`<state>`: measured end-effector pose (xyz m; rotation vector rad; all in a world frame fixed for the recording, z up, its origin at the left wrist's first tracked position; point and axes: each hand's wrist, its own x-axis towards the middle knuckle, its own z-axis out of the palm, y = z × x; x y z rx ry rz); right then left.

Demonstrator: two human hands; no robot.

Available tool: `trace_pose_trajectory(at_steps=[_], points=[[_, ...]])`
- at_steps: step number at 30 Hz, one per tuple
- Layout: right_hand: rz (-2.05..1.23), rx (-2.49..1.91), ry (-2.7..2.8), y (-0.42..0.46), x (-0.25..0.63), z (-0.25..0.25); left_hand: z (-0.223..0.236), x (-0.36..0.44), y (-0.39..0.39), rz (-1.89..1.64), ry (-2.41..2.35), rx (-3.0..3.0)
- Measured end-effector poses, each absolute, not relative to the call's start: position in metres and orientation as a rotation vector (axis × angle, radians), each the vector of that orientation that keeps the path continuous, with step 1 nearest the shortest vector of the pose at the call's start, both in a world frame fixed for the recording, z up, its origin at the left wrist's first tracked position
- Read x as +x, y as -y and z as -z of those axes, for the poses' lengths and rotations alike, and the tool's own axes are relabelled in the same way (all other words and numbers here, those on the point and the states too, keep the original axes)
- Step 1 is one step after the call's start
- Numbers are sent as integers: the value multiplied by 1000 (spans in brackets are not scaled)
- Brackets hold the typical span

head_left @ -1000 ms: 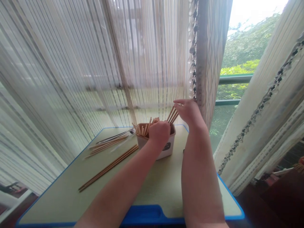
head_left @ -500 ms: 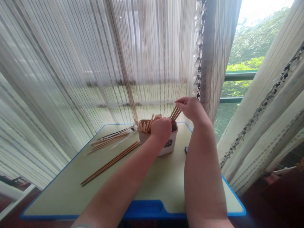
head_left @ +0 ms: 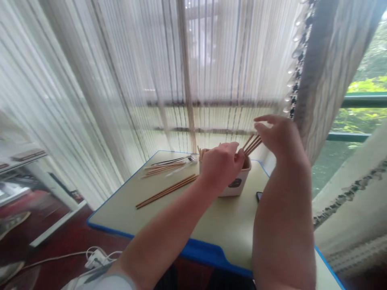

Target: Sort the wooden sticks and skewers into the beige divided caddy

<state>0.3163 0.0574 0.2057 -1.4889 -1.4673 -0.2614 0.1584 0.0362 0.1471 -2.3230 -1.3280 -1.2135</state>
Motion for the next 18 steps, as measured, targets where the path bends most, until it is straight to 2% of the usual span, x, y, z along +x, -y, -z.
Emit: trace_pose_trajectory(at_steps=[2,5,11,15,18], points=[[292,-1324,1481,-45,298,-213,-138,127,-33,1400,1344,-2148],[78,-1127,1617,-32,261,-218,-113,71,-40,1435,1580,-1884],[-476,-972,2199,-41,186,-196,-50,-15,-55,772,2170,-1962],[-682,-1030,2590,-56,151,-169,-28,-30,-53,532,2213,-2106],[-764,-1157,2647,-64,142,-156,-23,-29,-53,494,2118,-2174]])
